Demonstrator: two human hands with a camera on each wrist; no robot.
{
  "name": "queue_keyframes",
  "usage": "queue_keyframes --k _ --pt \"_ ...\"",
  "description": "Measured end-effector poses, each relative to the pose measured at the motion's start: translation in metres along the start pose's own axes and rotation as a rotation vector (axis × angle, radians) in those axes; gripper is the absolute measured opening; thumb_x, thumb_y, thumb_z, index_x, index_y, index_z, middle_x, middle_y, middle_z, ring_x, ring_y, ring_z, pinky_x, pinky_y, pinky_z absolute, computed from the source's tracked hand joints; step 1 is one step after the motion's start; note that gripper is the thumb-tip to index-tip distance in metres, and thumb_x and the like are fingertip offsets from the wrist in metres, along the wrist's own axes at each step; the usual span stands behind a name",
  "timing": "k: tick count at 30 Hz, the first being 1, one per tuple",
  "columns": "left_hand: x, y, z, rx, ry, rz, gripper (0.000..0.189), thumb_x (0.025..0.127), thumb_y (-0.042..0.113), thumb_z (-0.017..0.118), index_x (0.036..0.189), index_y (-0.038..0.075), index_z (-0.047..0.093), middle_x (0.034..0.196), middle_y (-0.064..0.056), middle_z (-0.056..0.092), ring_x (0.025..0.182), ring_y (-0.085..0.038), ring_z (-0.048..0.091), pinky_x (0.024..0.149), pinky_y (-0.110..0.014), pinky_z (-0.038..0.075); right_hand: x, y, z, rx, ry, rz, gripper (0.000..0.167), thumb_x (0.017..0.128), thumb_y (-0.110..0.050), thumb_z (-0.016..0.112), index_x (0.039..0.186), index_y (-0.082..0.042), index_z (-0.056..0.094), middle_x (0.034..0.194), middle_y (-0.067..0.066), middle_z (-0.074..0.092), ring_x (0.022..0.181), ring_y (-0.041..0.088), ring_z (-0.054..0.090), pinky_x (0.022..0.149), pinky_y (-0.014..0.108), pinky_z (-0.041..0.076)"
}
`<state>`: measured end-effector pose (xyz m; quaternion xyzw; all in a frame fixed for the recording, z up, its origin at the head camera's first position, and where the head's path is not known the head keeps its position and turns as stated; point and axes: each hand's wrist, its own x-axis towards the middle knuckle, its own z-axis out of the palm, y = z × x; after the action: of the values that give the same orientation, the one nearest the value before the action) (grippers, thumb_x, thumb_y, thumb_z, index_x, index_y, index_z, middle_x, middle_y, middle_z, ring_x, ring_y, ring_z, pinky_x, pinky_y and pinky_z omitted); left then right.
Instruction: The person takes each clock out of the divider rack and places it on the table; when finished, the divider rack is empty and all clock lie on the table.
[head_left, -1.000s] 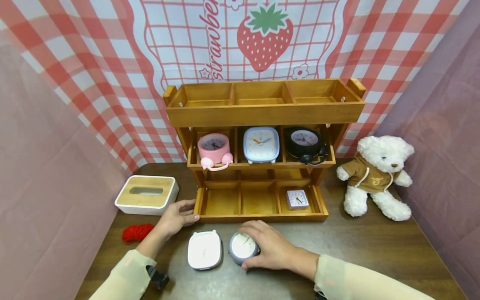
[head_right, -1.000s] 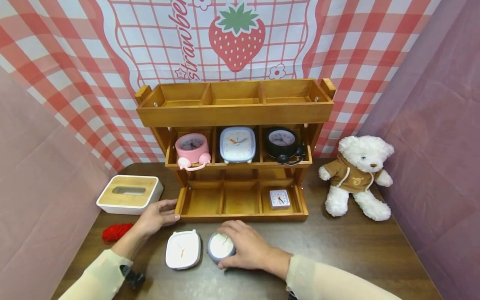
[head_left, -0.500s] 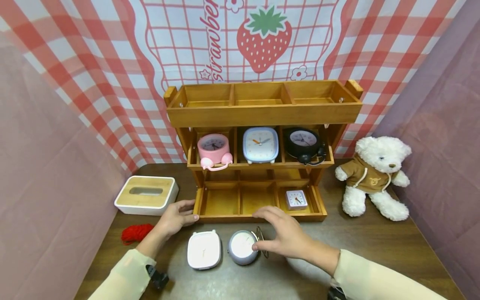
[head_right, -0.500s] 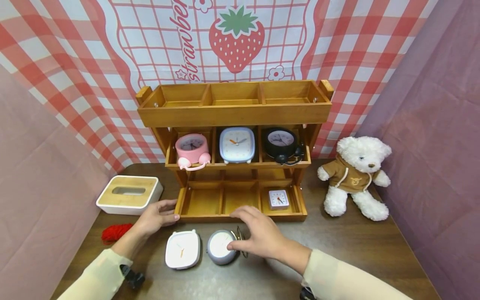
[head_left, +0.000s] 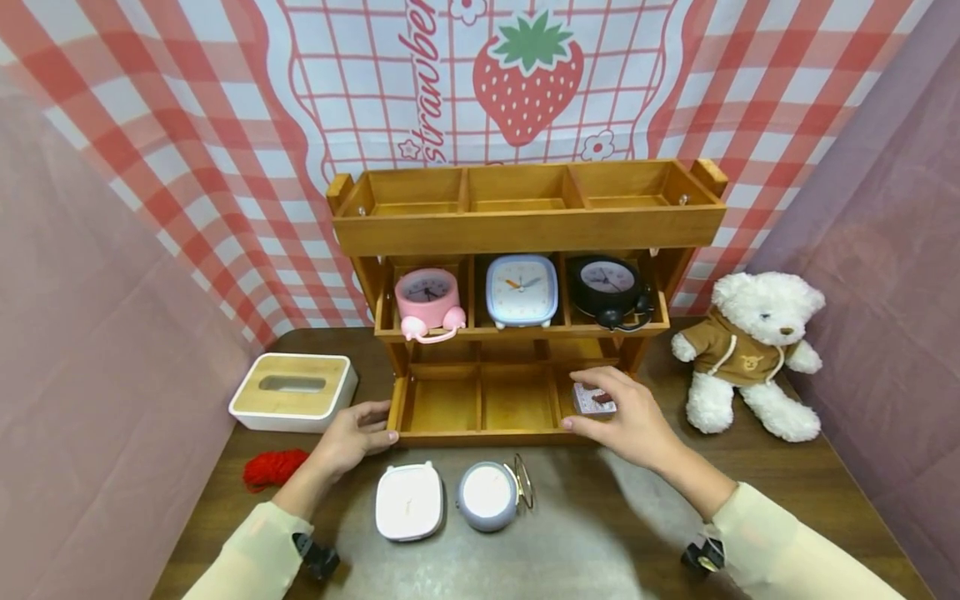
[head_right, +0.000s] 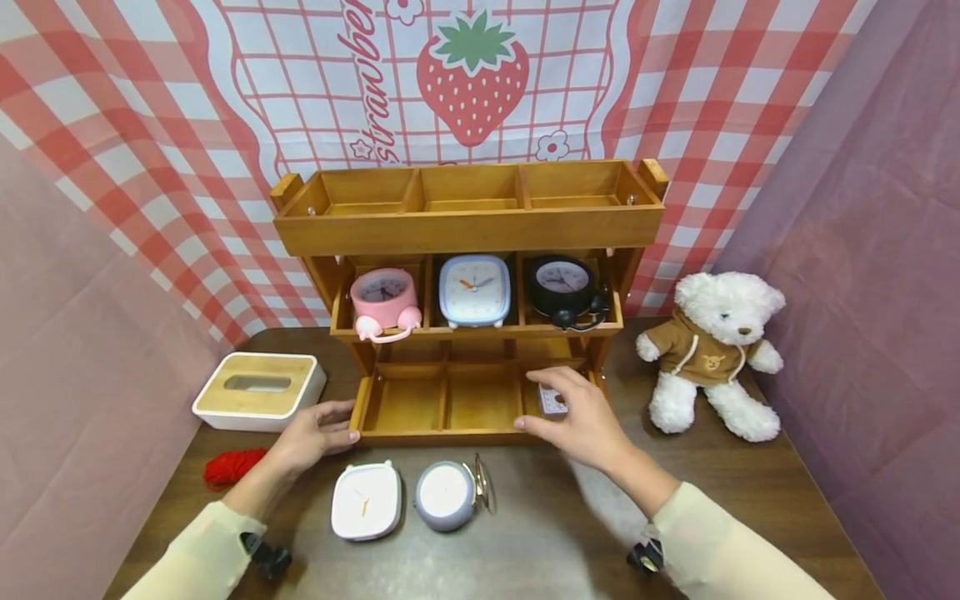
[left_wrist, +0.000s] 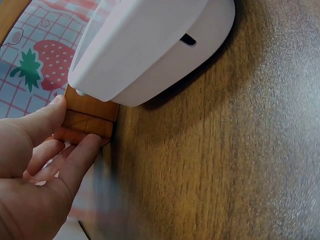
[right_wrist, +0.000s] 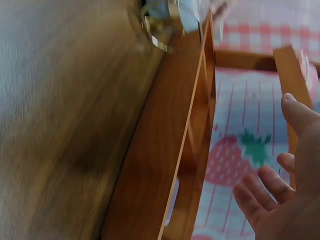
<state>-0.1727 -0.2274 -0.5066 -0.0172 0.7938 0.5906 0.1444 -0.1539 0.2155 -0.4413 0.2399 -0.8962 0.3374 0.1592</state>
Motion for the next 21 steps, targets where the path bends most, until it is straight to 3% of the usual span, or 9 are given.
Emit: queue_keyframes --k 5,12,21 --pt "0.0 -0.001 0.0 0.002 -0.002 0.01 0.063 0.09 0.0 0.077 0.146 -0.009 0.049 0.15 -0.032 0.048 0.133 -0.044 0.055 0.092 -0.037 0.061 0.002 0.027 -0.007 -0.043 0.035 0.091 0.062 0.074 -0.032 0.093 0.127 -0.011 0.07 0.123 0.008 0.073 0.103 0.027 0.07 0.084 0.047 0.059" --pt "0.001 -0.001 -0.001 0.002 -0.003 0.005 0.063 0.09 0.001 0.077 0.146 -0.008 0.049 0.15 -0.033 0.047 0.132 -0.043 0.056 0.092 -0.038 0.061 0.0 0.049 -0.005 0.038 -0.05 0.253 0.063 0.08 -0.032 0.09 0.131 -0.003 0.065 0.119 0.019 0.074 0.102 0.036 0.073 0.084 0.051 0.062" --pt "0.001 0.0 0.0 0.01 0.004 -0.006 0.063 0.091 0.001 0.076 0.147 -0.006 0.049 0.151 -0.031 0.047 0.133 -0.043 0.056 0.093 -0.039 0.061 -0.002 0.06 0.003 0.045 -0.102 0.32 0.068 0.081 -0.034 0.088 0.134 0.001 0.062 0.115 0.022 0.074 0.099 0.035 0.074 0.082 0.048 0.063"
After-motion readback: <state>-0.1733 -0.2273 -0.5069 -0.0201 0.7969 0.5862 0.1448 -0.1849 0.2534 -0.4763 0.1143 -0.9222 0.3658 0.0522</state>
